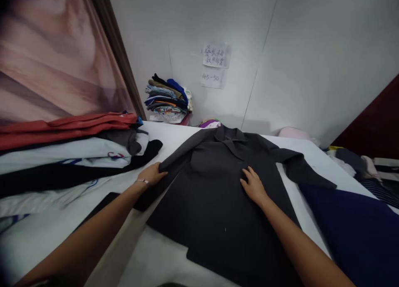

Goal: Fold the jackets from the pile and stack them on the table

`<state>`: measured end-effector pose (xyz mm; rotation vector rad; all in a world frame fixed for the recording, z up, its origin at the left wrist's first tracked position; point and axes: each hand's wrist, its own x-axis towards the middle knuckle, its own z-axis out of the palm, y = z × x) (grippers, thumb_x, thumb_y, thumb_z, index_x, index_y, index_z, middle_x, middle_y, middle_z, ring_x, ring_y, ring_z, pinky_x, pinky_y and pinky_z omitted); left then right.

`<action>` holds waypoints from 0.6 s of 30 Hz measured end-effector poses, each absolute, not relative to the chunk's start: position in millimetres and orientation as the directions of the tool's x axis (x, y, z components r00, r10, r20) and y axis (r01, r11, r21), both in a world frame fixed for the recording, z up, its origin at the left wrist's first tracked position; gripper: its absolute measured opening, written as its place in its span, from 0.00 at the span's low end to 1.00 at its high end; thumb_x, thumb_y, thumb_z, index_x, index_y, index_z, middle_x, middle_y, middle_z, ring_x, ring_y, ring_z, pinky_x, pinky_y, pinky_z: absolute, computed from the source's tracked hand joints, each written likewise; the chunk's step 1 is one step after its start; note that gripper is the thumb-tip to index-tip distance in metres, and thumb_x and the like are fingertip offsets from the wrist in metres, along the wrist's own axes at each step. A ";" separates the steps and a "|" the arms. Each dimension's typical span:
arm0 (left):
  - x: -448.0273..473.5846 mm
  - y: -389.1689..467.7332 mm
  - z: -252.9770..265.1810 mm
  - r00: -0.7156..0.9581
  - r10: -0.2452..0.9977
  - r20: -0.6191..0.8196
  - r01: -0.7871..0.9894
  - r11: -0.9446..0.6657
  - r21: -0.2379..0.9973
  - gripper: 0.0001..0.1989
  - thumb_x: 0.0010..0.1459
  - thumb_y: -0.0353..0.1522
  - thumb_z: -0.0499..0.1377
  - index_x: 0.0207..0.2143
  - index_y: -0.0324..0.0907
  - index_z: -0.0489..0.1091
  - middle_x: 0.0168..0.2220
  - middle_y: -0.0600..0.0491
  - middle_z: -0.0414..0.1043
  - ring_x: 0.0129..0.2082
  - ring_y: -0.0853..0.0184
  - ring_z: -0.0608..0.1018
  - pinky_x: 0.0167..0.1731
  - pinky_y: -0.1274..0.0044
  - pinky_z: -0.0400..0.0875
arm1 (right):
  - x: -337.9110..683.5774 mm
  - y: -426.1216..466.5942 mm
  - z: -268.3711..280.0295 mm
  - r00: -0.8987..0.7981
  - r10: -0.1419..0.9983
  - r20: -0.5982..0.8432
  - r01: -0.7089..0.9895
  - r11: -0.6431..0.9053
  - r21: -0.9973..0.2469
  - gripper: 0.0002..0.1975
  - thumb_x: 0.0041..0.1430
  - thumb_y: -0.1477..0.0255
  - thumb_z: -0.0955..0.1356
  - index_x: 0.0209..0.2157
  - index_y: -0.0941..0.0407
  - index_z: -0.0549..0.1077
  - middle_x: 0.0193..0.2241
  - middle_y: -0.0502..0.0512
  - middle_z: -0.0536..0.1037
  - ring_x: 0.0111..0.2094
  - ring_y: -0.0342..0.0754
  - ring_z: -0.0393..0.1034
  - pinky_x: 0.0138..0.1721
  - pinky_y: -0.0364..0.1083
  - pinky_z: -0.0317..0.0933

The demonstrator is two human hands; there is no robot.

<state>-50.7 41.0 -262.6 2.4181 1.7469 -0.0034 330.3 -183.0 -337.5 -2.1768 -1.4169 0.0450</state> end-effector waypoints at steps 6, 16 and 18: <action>-35.2 104.7 -172.6 0.289 0.937 0.195 0.933 -0.321 0.159 0.15 0.58 0.29 0.51 0.46 0.38 0.71 0.48 0.38 0.72 0.49 0.53 0.72 0.45 0.64 0.64 | 274.6 -219.8 -346.2 0.322 0.927 0.191 0.934 -0.279 -0.224 0.24 0.64 0.62 0.55 0.56 0.53 0.68 0.60 0.59 0.65 0.63 0.56 0.53 0.61 0.64 0.47; 12.3 70.1 -193.6 0.389 0.916 0.101 0.770 -0.383 0.511 0.13 0.57 0.39 0.58 0.38 0.40 0.76 0.38 0.45 0.76 0.45 0.58 0.75 0.46 0.72 0.65 | 264.2 -228.2 -344.4 0.346 0.925 0.157 0.934 -0.323 -0.151 0.28 0.64 0.59 0.55 0.59 0.56 0.64 0.61 0.61 0.63 0.63 0.57 0.54 0.60 0.62 0.49; 10.2 42.5 -230.5 0.404 0.915 -0.009 0.736 -0.319 0.597 0.13 0.54 0.41 0.60 0.30 0.40 0.76 0.30 0.46 0.76 0.39 0.58 0.78 0.40 0.74 0.68 | 267.6 -229.8 -346.1 0.343 0.920 0.192 0.934 -0.313 -0.170 0.28 0.63 0.57 0.56 0.58 0.57 0.66 0.60 0.62 0.64 0.63 0.58 0.53 0.59 0.62 0.52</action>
